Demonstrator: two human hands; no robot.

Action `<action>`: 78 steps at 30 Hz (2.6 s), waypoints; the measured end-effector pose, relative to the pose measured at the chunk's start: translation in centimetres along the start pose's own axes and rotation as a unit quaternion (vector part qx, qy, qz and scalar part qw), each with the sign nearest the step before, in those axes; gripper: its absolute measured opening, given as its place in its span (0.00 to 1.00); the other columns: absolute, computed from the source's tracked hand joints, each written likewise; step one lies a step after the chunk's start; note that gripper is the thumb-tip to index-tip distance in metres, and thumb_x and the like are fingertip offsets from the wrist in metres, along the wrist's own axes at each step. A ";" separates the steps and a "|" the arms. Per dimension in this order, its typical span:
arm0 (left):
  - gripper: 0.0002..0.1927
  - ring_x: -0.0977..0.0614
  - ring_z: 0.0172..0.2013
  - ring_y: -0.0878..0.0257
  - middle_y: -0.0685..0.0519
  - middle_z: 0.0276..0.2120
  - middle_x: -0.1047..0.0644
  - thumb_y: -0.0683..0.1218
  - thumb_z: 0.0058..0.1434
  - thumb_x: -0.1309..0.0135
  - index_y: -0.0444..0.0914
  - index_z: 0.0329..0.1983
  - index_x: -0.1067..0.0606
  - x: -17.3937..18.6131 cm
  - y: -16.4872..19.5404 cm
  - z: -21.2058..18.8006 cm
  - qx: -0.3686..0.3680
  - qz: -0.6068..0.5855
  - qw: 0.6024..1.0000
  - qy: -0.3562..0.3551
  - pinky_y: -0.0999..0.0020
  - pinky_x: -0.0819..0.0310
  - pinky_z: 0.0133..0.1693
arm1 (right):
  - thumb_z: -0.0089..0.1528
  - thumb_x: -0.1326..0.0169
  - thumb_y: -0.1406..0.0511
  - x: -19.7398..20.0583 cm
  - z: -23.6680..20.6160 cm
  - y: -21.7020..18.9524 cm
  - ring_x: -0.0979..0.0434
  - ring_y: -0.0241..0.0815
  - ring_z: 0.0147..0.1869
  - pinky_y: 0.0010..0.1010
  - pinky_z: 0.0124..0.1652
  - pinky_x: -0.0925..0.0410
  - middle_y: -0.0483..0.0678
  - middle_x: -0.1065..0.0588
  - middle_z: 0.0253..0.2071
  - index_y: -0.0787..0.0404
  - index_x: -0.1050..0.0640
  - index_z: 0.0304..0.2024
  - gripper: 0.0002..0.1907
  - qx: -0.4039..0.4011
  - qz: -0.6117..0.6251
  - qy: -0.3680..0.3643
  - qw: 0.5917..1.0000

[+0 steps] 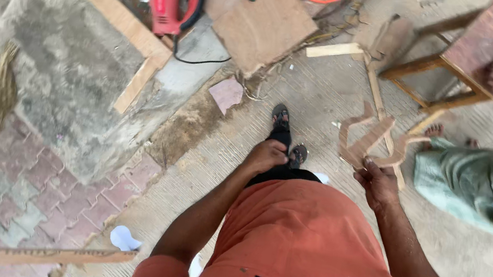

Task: The person uses a red jigsaw to cut a decorative curved shape from a wooden board. After cutting, they inspect the piece, walk to an outdoor area, and use a long metal rod to tap and adjust the cutout on a concrete surface.

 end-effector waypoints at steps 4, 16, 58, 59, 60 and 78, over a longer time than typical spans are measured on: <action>0.24 0.14 0.41 0.60 0.46 0.40 0.16 0.46 0.53 0.32 0.31 0.52 0.21 -0.8 -3.5 -3.5 0.047 0.121 0.991 -0.023 0.66 0.20 0.46 | 0.67 0.44 0.65 2.3 -1.9 1.6 0.25 0.35 0.37 0.32 0.41 0.23 0.44 0.25 0.40 0.59 0.27 0.51 0.11 0.042 0.052 0.013 0.998; 0.25 0.17 0.38 0.61 0.46 0.42 0.18 0.42 0.56 0.38 0.30 0.57 0.25 -3.0 -6.3 -9.0 0.159 0.105 0.982 -0.016 0.69 0.23 0.43 | 0.68 0.47 0.65 13.3 -7.8 14.7 0.22 0.40 0.37 0.32 0.35 0.25 0.51 0.22 0.42 0.65 0.24 0.50 0.11 -0.106 -0.010 0.183 0.977; 0.24 0.16 0.34 0.63 0.49 0.35 0.17 0.45 0.55 0.36 0.31 0.53 0.23 -18.5 -5.1 -7.6 0.039 0.363 0.917 -0.161 0.69 0.23 0.39 | 0.69 0.48 0.66 23.4 -19.7 33.0 0.19 0.39 0.45 0.29 0.41 0.24 0.49 0.21 0.47 0.65 0.27 0.57 0.15 0.050 0.282 0.207 0.935; 0.24 0.17 0.33 0.62 0.48 0.35 0.17 0.45 0.55 0.36 0.30 0.53 0.23 -21.1 -5.7 -8.5 0.050 0.332 0.926 -0.174 0.68 0.23 0.38 | 0.69 0.47 0.65 25.4 -20.4 33.6 0.20 0.41 0.44 0.29 0.42 0.24 0.49 0.22 0.47 0.66 0.27 0.57 0.15 0.045 0.264 0.214 0.939; 0.24 0.18 0.33 0.62 0.47 0.36 0.17 0.45 0.55 0.36 0.30 0.54 0.23 -24.5 -6.0 -9.6 0.059 0.301 0.932 -0.194 0.67 0.23 0.38 | 0.70 0.46 0.65 27.6 -21.5 34.2 0.20 0.42 0.43 0.29 0.42 0.24 0.50 0.23 0.46 0.67 0.27 0.57 0.16 0.041 0.248 0.227 0.941; 0.23 0.16 0.42 0.54 0.44 0.44 0.18 0.59 0.58 0.39 0.38 0.48 0.19 -56.2 -6.9 -14.4 -0.225 0.692 0.567 -0.386 0.60 0.23 0.47 | 0.66 0.43 0.61 53.5 -32.0 34.5 0.20 0.41 0.45 0.35 0.46 0.24 0.49 0.19 0.45 0.66 0.22 0.54 0.19 0.194 0.409 0.293 0.842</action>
Point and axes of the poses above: each hand's wrist, its own z-axis towards the middle knuckle, its own x-axis out of the back of the hand, y = z × x, the point moved 3 cm from there along z, towards the middle knuckle
